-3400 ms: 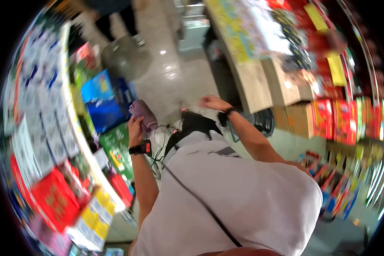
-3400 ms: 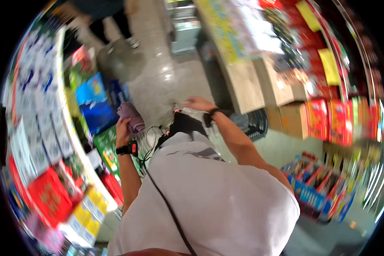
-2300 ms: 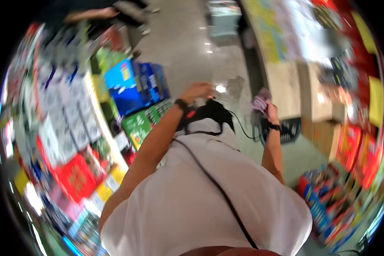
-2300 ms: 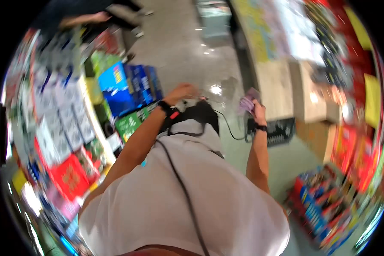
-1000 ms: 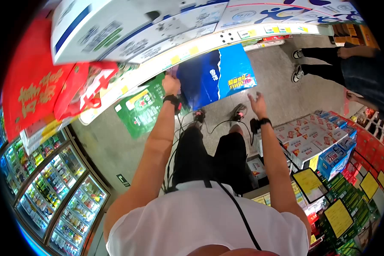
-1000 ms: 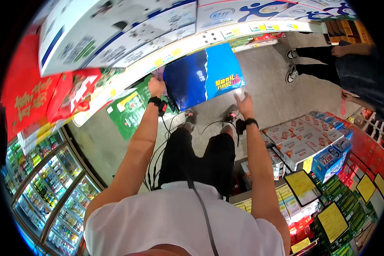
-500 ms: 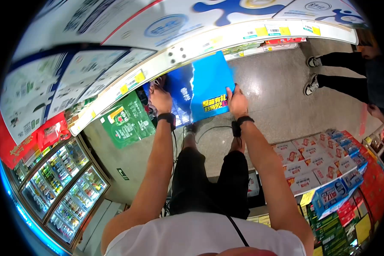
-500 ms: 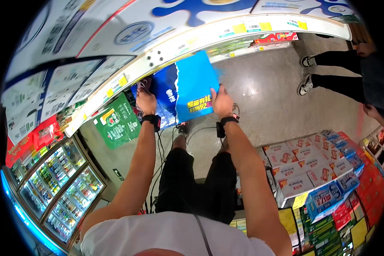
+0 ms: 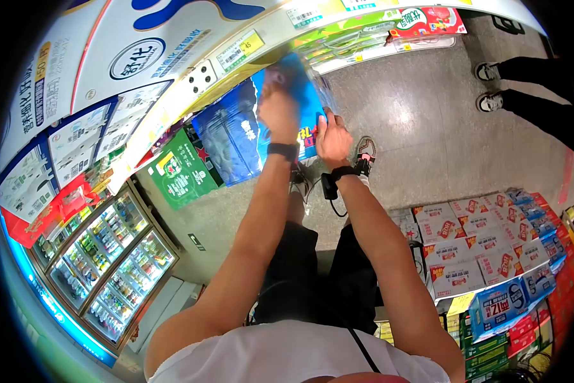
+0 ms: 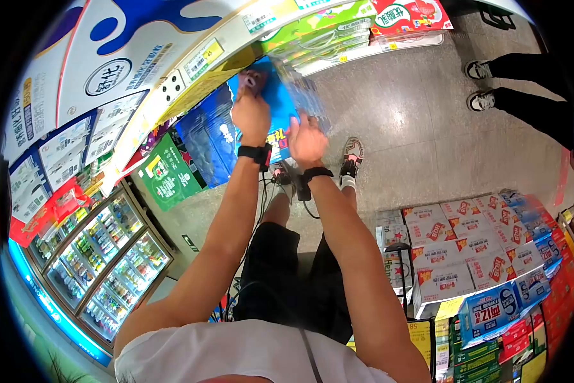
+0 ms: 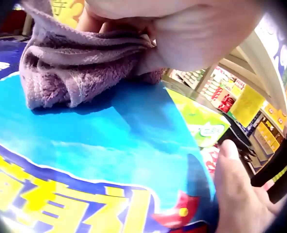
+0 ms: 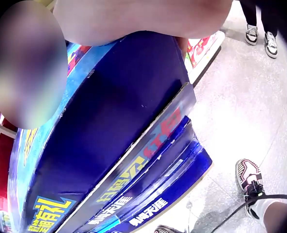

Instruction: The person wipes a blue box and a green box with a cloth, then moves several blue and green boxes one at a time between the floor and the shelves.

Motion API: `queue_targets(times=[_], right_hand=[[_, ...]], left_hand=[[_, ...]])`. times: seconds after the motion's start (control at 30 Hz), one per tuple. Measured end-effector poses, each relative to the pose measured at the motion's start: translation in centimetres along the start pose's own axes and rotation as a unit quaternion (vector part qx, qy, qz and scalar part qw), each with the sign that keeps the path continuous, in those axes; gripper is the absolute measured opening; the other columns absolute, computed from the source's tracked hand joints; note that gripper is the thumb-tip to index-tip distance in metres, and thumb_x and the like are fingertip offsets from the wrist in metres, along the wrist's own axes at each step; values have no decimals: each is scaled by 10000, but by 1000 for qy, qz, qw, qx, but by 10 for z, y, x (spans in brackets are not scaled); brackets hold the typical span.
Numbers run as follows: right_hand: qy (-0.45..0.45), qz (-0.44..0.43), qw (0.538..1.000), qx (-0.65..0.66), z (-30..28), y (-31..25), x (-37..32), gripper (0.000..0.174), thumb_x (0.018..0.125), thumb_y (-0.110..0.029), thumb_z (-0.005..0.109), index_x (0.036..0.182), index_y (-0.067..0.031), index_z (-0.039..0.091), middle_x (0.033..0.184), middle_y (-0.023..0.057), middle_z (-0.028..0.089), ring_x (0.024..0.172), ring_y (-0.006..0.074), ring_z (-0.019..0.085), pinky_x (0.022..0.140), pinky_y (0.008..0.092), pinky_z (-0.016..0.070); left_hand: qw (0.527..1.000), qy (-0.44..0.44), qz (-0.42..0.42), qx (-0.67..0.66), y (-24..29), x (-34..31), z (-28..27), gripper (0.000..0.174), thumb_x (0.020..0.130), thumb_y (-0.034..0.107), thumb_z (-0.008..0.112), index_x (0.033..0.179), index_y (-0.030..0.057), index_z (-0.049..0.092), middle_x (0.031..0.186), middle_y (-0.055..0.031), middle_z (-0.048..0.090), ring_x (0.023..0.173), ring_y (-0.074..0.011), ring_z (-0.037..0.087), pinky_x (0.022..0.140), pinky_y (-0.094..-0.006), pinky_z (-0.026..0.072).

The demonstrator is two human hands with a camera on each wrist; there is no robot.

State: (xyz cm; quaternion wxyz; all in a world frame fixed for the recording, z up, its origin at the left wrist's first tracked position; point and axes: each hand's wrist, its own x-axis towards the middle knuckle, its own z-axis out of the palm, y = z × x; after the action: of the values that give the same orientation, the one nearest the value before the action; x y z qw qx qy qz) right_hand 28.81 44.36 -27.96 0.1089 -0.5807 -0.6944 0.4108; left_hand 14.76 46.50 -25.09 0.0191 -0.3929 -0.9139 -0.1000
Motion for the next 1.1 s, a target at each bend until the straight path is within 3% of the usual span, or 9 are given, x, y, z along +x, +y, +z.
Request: queue_targets(times=[0.1,0.23,0.3,0.47,0.63,0.83,0.9,0.97,1.1], right_hand=[[31,0,999,14,5,4,-1,403,980,-377,405,1217,-81,541,1021,241,635,813,451,640,720,558,488],[72,25,996,39,6,2,-5,387,985,-345,370,1164,-66,569,843,268,657,765,477,632,703,570,471],[69,13,996,62,6,0,-5,386,987,-323,354,1124,-48,588,813,286,652,741,490,623,689,568,466],[147,-12,985,85,12,-1,-6,405,1003,-307,342,1043,-21,625,782,284,646,733,488,617,647,559,453],[124,-26,991,32,17,-1,-5,450,1008,-351,331,997,-13,628,766,281,645,726,488,613,625,558,441],[146,-29,988,-48,22,-5,-3,521,1016,-390,304,916,23,604,756,294,628,736,512,593,660,577,415],[145,-38,988,-41,25,6,-2,551,1019,-401,300,887,35,609,774,298,628,756,513,588,660,568,411],[126,-39,990,-55,25,9,-5,571,1020,-403,302,875,52,615,792,302,625,767,515,580,666,562,405],[146,-34,987,-52,23,-2,-6,577,1021,-393,306,908,76,623,813,304,623,771,507,569,690,546,399]], left_hand=[[992,42,107,-43,27,0,-6,183,800,79,611,961,-8,600,960,-199,662,854,-380,652,746,-461,523],[981,-54,168,-81,14,-10,-35,256,821,72,550,1064,9,597,1019,-196,651,920,-390,633,808,-486,494],[960,-75,245,-115,-20,-39,-28,426,814,16,499,1239,10,533,1281,-208,563,1236,-376,503,1023,-527,380],[951,-184,233,-89,-116,-108,-63,572,799,-31,524,1365,-6,451,1429,-203,445,1355,-319,406,1117,-542,266],[987,-135,47,-73,-211,-128,-95,453,855,-14,507,1308,-18,496,1315,-201,552,1205,-373,545,1089,-520,340],[991,-57,97,-77,-256,-26,-56,417,845,46,549,1258,-6,518,1358,-202,511,1304,-359,452,1043,-562,379],[988,-114,30,-102,-248,9,-70,394,850,71,555,1240,12,540,1330,-178,536,1214,-346,527,1013,-541,401],[983,75,146,-79,-262,21,-58,345,871,25,509,1207,51,579,1219,-181,601,991,-393,615,912,-498,467],[987,47,92,-121,-265,0,-64,387,818,-29,501,1172,58,631,1211,-163,618,1059,-373,602,979,-492,432]])
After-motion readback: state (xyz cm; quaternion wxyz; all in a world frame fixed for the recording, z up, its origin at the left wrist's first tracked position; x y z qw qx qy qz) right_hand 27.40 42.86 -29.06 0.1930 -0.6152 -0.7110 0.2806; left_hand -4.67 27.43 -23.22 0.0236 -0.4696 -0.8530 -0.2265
